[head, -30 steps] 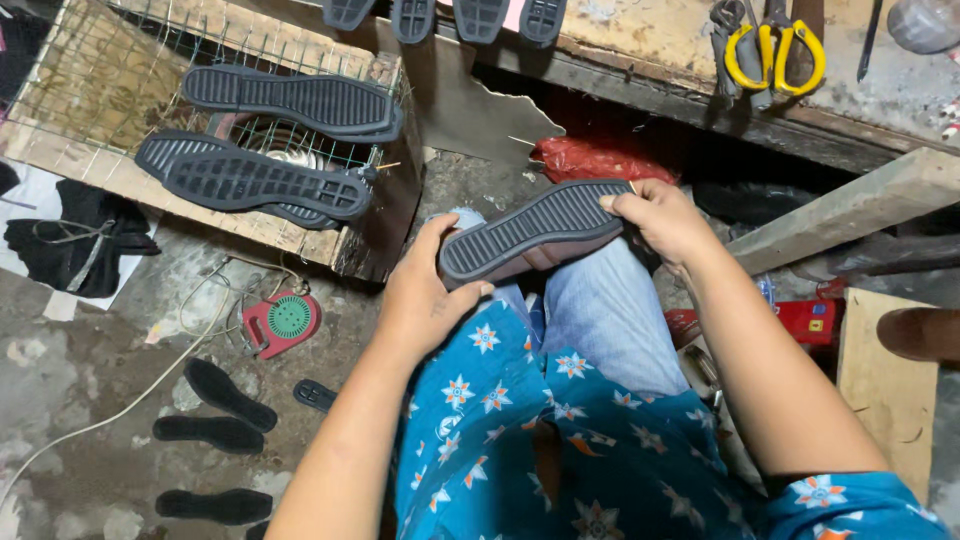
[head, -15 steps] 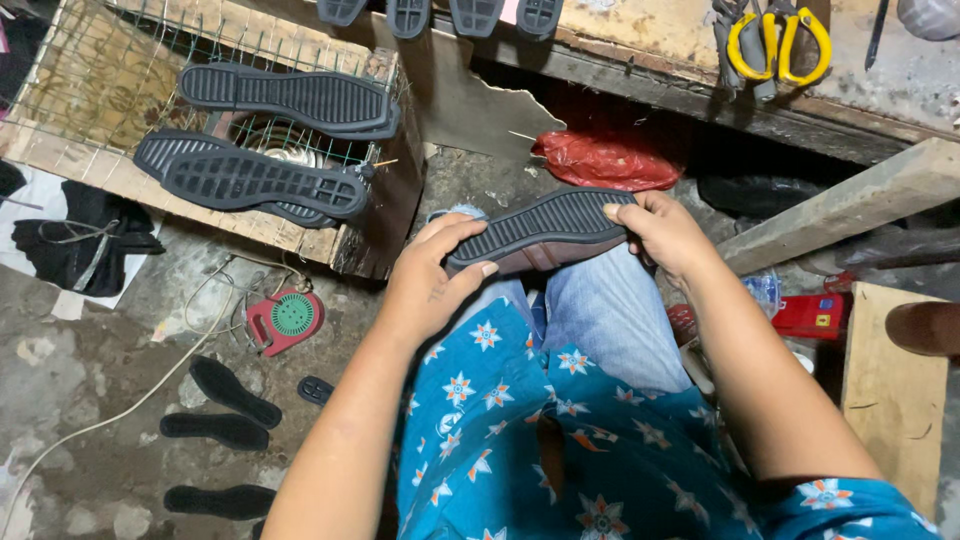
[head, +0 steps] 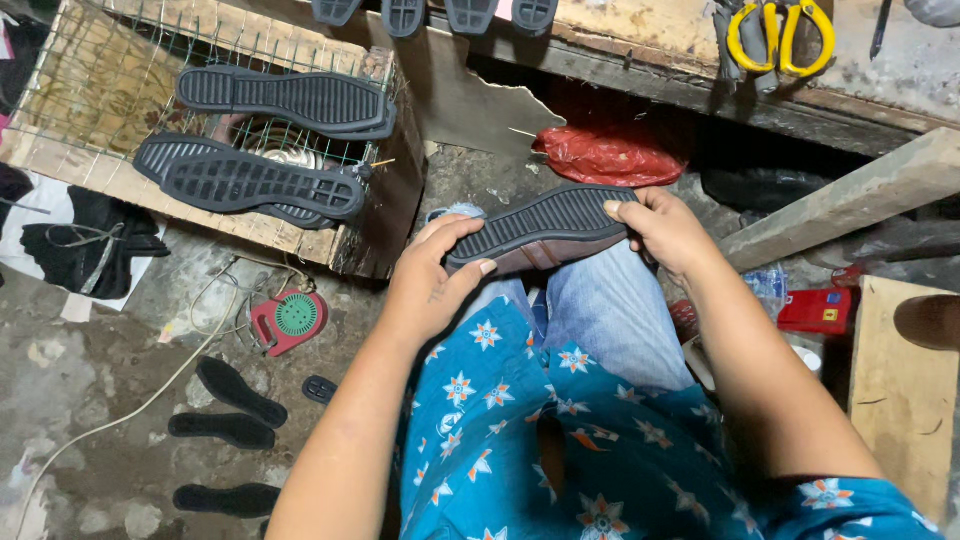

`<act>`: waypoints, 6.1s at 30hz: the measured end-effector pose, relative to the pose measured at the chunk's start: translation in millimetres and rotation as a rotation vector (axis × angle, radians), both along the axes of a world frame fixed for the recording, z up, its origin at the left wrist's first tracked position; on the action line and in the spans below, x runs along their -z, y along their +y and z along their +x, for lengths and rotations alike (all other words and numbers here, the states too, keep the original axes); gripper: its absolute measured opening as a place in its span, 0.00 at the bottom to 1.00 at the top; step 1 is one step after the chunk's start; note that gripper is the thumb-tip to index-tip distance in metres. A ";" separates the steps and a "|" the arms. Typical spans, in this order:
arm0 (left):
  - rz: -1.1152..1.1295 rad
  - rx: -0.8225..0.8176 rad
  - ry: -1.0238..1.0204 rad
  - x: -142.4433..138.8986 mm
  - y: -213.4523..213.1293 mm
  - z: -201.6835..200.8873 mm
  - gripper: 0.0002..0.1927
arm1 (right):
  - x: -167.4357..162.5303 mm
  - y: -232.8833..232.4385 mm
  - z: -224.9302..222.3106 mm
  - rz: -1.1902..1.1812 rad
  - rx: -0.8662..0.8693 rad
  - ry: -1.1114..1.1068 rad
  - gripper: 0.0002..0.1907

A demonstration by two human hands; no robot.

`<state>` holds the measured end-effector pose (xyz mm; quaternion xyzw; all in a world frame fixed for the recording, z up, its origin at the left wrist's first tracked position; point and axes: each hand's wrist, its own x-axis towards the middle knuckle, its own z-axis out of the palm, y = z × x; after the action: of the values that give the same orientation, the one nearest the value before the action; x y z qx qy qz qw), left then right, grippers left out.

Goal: The person sits on the floor and uses a small pointed tool to press and align the edges of a black rubber sole onto a brown slipper. They repeatedly pick up soles from a nearby wire rack, fit them onto the slipper, and place the finished slipper on a shelf with other completed pairs.

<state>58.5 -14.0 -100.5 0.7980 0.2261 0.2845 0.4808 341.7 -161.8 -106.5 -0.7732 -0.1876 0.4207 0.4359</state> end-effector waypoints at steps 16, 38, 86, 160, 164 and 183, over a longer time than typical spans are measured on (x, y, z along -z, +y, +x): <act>0.323 -0.093 0.110 -19.6 -30.2 -3.0 0.22 | 14.9 -16.1 8.1 0.142 -0.079 0.003 0.14; 0.342 -0.235 0.216 -8.6 -68.6 25.7 0.29 | 33.5 -52.1 -3.1 0.387 -0.159 -0.022 0.26; 0.375 -0.335 0.287 -5.5 -77.5 37.5 0.32 | -51.4 -38.0 -91.6 0.556 -0.520 -0.805 0.06; 0.058 -0.021 0.205 -54.6 -61.2 64.1 0.25 | -45.2 -62.5 -46.4 0.423 -0.207 -0.465 0.28; 0.084 -0.050 0.167 -53.6 -61.7 63.0 0.25 | -73.9 -70.7 -52.8 0.584 -0.193 -0.790 0.09; 0.125 -0.085 0.153 -44.7 -62.5 58.0 0.22 | -81.4 -53.1 -88.5 0.572 -0.474 -0.745 0.07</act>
<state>116.5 -76.6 -55.8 0.8356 0.2774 0.2565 0.3989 253.2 -214.9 -25.1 -0.6568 -0.6069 0.1361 0.4263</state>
